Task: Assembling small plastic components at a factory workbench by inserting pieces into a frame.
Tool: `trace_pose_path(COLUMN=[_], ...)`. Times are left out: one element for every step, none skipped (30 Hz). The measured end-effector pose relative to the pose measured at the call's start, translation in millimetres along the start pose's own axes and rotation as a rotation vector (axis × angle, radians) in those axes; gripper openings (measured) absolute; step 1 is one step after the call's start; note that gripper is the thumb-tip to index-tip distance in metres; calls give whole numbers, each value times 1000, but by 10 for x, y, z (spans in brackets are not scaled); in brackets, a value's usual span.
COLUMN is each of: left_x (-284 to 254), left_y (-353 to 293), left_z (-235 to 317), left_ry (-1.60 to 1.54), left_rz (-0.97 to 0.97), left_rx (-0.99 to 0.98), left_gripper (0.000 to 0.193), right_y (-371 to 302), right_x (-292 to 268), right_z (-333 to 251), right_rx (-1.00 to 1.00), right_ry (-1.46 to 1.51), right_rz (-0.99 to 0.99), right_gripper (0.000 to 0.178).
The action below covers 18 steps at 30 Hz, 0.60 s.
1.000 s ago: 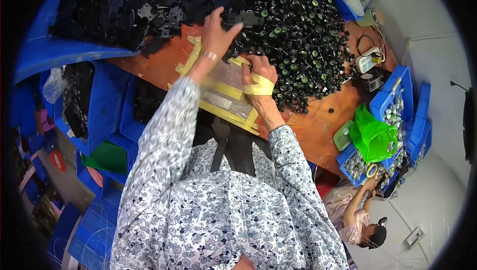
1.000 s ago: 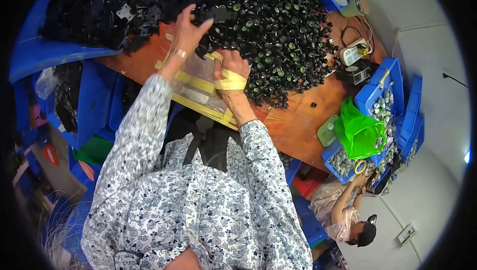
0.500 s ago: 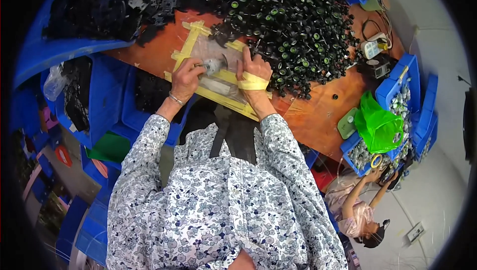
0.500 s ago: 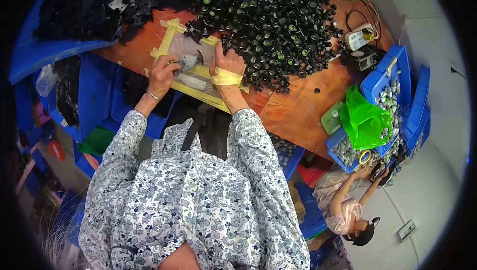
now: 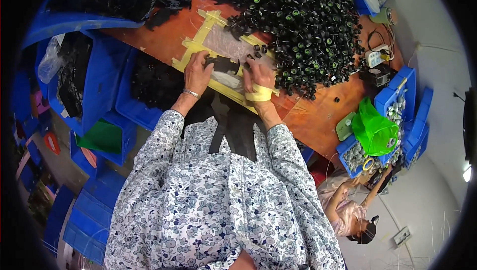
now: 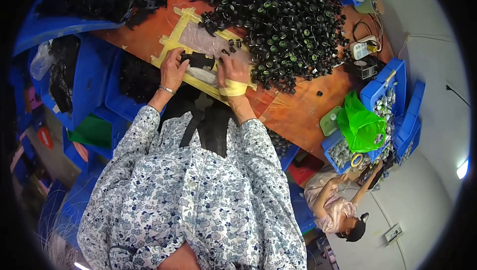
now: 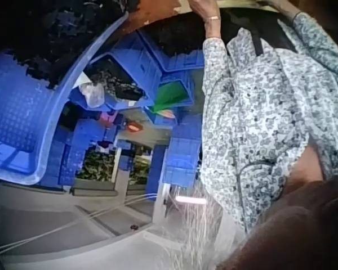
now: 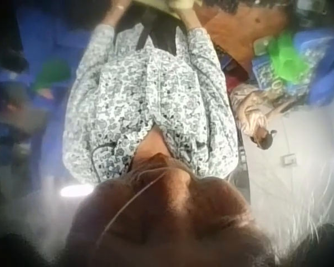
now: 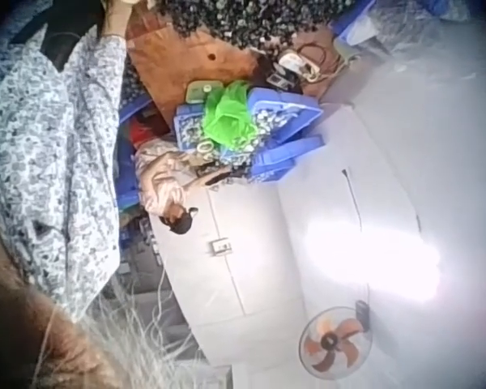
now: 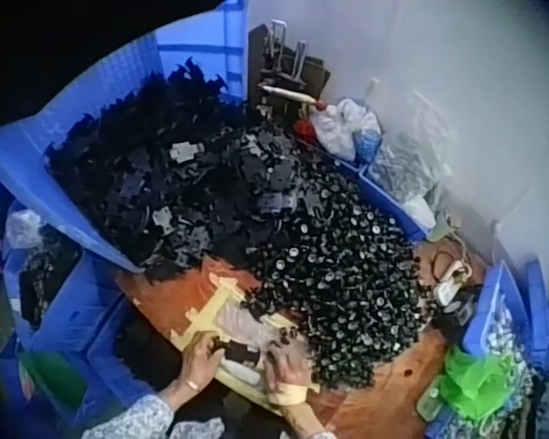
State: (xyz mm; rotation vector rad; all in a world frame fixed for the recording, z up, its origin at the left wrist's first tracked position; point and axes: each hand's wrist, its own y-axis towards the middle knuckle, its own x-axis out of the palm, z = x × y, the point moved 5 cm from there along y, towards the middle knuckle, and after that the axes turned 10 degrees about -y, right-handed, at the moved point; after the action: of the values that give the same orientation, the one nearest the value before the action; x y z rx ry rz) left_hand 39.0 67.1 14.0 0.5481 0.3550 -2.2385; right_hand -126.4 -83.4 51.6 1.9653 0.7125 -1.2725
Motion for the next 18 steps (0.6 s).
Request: trace_pose_path(left_x=[-27,-54,-80,-120,-152,-127,-139,-149,-138,-132,-110,-123,-137,-134,-141,-124,-91,-69], left_y=[36,62,81,99,108,132,129,127,138,145,150,141,139,139,139,136,133,128], left_z=[23,50,20,-10,-35,-26,-38,-58,-56,-35,-48,-82,-81,-92,-103,-130,-139,-157], left_ry=[9,17,14,32,51,23,23,27,27,24,7,-4,-3,-15,-28,-30,-73,-116], left_rz=[7,15,14,5,-2,-18,-20,-32,-51,-59,-94,-118,-117,-125,-131,-128,-140,-154], left_rx=[42,85,88,95,103,89,91,80,74,83,21,-49,-49,-73,-97,-99,-69,-37], left_gripper=[44,44,44,44,44,42,42,41,41,41,42,43,43,42,40,40,38,36], right_y=[-30,-57,-23,17,56,89,204,319,400,438,456,488,490,491,437,398,334,229], right_x=[-31,-52,-94,-131,-162,-70,-114,-73,-26,121,157,213,255,147,118,35,-34,-60], right_z=[41,91,90,104,101,158,77,-34,-108,-99,-61,-79,-99,-125,-101,-70,-59,-43], right_rx=[41,89,89,120,152,127,130,95,68,62,73,88,103,61,57,89,120,284], right_ry=[103,93,90,72,56,-21,-22,-139,-261,-329,-334,-355,-376,-341,-340,-161,18,177], right_rz=[46,65,66,69,72,57,59,-99,-254,-380,-376,-507,-639,-547,-548,-368,-188,-59], right_gripper=[27,26,26,24,21,20,20,23,27,32,32,31,31,24,24,23,21,18])
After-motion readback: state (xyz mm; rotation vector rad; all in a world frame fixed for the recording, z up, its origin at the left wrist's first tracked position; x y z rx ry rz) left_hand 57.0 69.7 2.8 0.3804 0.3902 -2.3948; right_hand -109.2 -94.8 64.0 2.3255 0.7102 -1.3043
